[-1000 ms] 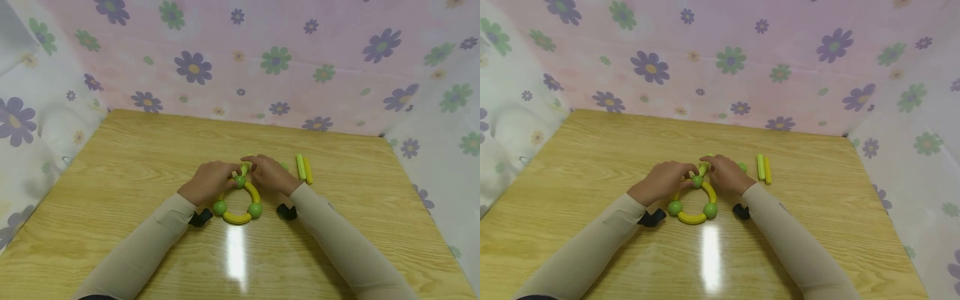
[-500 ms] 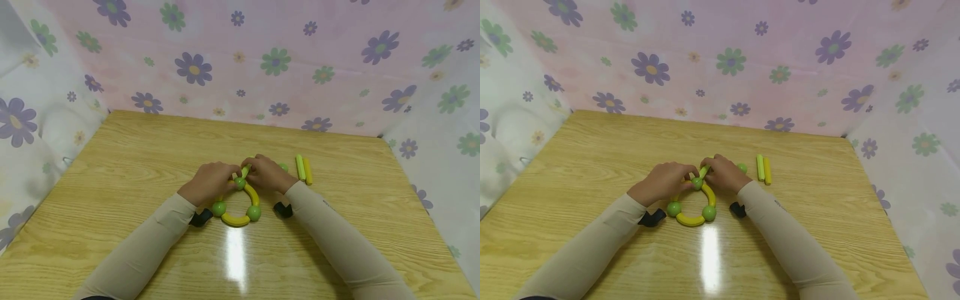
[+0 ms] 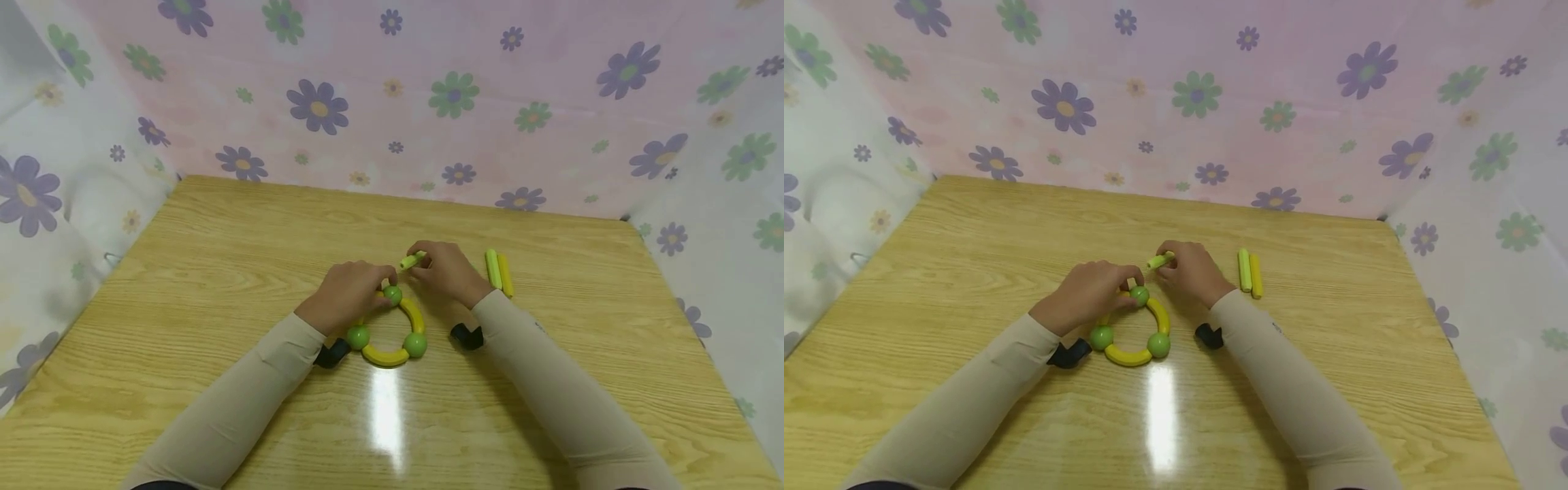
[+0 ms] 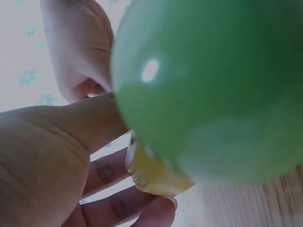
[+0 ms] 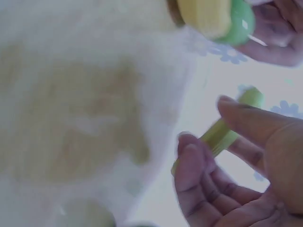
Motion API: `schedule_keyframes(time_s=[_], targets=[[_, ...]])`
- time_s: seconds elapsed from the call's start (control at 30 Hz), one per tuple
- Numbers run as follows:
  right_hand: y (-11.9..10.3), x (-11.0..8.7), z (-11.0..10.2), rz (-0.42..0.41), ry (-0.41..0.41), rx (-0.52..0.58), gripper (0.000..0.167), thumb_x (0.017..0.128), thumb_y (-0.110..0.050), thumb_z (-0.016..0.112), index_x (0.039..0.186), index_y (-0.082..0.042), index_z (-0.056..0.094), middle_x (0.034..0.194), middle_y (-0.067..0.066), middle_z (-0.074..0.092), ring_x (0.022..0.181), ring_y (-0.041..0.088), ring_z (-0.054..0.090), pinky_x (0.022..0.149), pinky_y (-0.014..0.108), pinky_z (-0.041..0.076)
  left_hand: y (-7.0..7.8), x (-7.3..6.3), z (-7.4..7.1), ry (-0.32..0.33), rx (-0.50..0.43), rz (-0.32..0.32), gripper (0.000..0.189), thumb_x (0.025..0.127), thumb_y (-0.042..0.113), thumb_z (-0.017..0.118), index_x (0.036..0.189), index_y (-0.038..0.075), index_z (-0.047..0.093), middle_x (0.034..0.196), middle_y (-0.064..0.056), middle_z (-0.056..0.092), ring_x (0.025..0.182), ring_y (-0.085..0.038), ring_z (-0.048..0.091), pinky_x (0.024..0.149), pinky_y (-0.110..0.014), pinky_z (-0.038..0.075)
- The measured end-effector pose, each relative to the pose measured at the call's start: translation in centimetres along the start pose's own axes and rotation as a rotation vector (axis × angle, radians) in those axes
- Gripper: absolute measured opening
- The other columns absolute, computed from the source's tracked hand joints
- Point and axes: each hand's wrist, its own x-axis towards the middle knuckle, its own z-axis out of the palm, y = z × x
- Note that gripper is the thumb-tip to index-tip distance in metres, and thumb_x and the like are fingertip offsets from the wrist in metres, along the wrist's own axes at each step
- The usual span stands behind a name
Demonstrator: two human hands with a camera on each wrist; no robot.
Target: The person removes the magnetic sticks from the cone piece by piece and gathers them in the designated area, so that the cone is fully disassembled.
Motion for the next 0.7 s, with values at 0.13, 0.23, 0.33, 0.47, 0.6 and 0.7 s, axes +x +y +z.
schedule_keyframes(time_s=[0.13, 0.23, 0.33, 0.47, 0.6, 0.7], targets=[[0.2, -1.2, -1.8, 0.015, 0.095, 0.032, 0.031, 0.098, -0.023, 0.066, 0.126, -0.010, 0.064, 0.101, 0.013, 0.073, 0.081, 0.024, 0.069, 0.069, 0.037, 0.056, 0.0, 0.0, 0.0, -0.003, 0.004, -0.003, 0.025, 0.091, 0.035, 0.075, 0.112, 0.022, 0.070, 0.089, 0.007, 0.072, 0.073, -0.011, 0.060, 0.063, -0.030, 0.047], [0.6, -2.5, -3.5, -0.006, 0.177, 0.054, 0.030, 0.099, -0.023, 0.064, 0.126, -0.009, 0.063, 0.101, 0.013, 0.072, 0.078, 0.027, 0.070, 0.065, 0.037, 0.056, 0.0, 0.0, 0.0, -0.002, 0.013, -0.003, 0.027, 0.091, 0.036, 0.074, 0.114, 0.022, 0.069, 0.092, 0.005, 0.073, 0.075, -0.012, 0.061, 0.064, -0.030, 0.048], [1.3, -4.0, -5.0, -0.027, 0.274, 0.071, 0.026, 0.101, -0.025, 0.062, 0.123, -0.011, 0.064, 0.098, 0.011, 0.071, 0.074, 0.024, 0.069, 0.060, 0.032, 0.054, -0.1, 0.3, -0.2, -0.001, 0.028, 0.004, 0.028, 0.092, 0.036, 0.073, 0.115, 0.022, 0.069, 0.094, 0.004, 0.073, 0.077, -0.013, 0.062, 0.065, -0.030, 0.048], [2.7, -5.8, -6.2, -0.023, 0.406, 0.112, 0.028, 0.102, -0.029, 0.059, 0.121, -0.009, 0.064, 0.098, 0.009, 0.068, 0.069, 0.009, 0.066, 0.057, 0.025, 0.052, -0.2, 0.5, -0.3, 0.003, 0.037, 0.005, 0.029, 0.092, 0.036, 0.073, 0.116, 0.022, 0.069, 0.094, 0.004, 0.072, 0.078, -0.014, 0.062, 0.066, -0.031, 0.048], [4.5, -7.0, -6.7, 0.061, 0.406, 0.230, 0.039, 0.104, -0.037, 0.052, 0.125, -0.004, 0.057, 0.110, 0.011, 0.063, 0.074, 0.011, 0.069, 0.060, 0.028, 0.057, -0.2, 0.3, -0.1, -0.013, 0.024, -0.004, 0.029, 0.092, 0.036, 0.073, 0.116, 0.022, 0.068, 0.094, 0.004, 0.072, 0.078, -0.014, 0.061, 0.066, -0.031, 0.048], [6.1, -7.4, -7.1, 0.146, 0.343, 0.329, 0.048, 0.105, -0.045, 0.044, 0.128, -0.003, 0.046, 0.121, 0.016, 0.057, 0.081, 0.025, 0.072, 0.062, 0.035, 0.060, -0.2, 0.2, 0.0, -0.015, 0.009, -0.005, 0.028, 0.092, 0.037, 0.073, 0.115, 0.022, 0.069, 0.093, 0.004, 0.072, 0.077, -0.014, 0.061, 0.066, -0.031, 0.048]])
